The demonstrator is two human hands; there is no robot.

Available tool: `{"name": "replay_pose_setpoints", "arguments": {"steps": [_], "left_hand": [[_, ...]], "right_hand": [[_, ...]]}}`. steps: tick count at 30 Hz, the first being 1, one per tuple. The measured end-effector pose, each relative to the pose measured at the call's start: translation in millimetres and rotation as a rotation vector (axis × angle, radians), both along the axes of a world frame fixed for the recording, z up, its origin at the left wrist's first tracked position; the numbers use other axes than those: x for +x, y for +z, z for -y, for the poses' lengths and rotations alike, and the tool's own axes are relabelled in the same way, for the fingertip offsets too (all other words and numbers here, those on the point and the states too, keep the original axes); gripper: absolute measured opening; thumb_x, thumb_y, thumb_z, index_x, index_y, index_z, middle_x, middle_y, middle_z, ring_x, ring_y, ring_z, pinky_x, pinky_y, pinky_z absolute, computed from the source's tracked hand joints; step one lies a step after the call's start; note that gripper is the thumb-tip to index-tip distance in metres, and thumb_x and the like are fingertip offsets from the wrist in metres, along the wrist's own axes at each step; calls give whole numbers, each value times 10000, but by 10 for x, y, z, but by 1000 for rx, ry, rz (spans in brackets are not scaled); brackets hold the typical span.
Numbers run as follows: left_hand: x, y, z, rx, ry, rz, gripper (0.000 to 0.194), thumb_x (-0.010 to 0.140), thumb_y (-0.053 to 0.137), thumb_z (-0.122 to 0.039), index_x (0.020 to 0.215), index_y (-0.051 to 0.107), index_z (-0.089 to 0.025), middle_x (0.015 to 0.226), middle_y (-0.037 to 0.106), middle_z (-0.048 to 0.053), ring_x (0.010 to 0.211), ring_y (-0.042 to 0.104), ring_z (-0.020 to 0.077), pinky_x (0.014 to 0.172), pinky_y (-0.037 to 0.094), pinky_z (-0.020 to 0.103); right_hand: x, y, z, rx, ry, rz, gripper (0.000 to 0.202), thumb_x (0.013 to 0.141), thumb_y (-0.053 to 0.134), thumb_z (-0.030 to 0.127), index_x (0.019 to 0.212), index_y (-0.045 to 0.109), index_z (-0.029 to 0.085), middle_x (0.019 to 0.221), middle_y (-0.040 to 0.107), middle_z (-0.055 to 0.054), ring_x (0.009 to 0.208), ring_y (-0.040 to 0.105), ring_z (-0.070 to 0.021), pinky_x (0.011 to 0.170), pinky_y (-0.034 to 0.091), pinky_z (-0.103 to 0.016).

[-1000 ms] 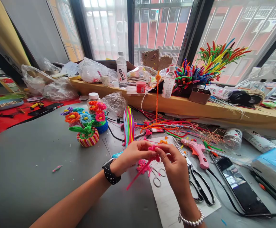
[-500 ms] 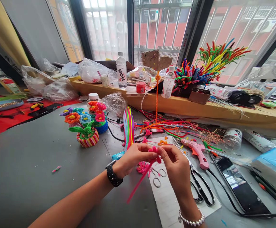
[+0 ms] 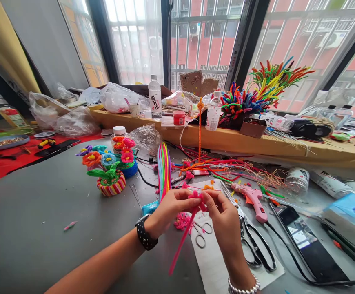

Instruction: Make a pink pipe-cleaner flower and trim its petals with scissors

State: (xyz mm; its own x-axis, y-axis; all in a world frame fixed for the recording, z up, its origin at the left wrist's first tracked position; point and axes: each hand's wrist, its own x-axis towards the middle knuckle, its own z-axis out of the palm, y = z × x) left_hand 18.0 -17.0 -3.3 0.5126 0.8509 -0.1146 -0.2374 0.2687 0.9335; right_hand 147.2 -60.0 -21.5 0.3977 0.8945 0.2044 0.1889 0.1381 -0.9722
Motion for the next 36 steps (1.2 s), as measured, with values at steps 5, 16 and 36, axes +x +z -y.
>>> {"name": "replay_pose_setpoints", "arguments": {"steps": [5,16,36], "left_hand": [[-18,20,-10,-31,15,24,289,507,748,-308,637,622,-84,643,623,47,632,592,135,631,454,235],[-7,12,-9,-79,123,90,272,485,761,-300,596,615,-100,599,597,15,588,556,105,616,427,228],[-38,25,-20,7,-17,-12,327,526,735,-326,740,646,-94,690,632,57,667,576,143,662,426,256]], "right_hand": [[52,57,39,35,15,364,271,766,491,426,717,573,172,674,581,-17,575,511,-130,551,409,-238],[39,54,20,31,98,424,295,809,411,431,716,547,186,633,534,-7,570,489,-133,530,395,-229],[-7,-28,-11,0,110,220,321,793,428,457,658,507,177,542,414,32,486,359,-101,455,298,-213]]}}
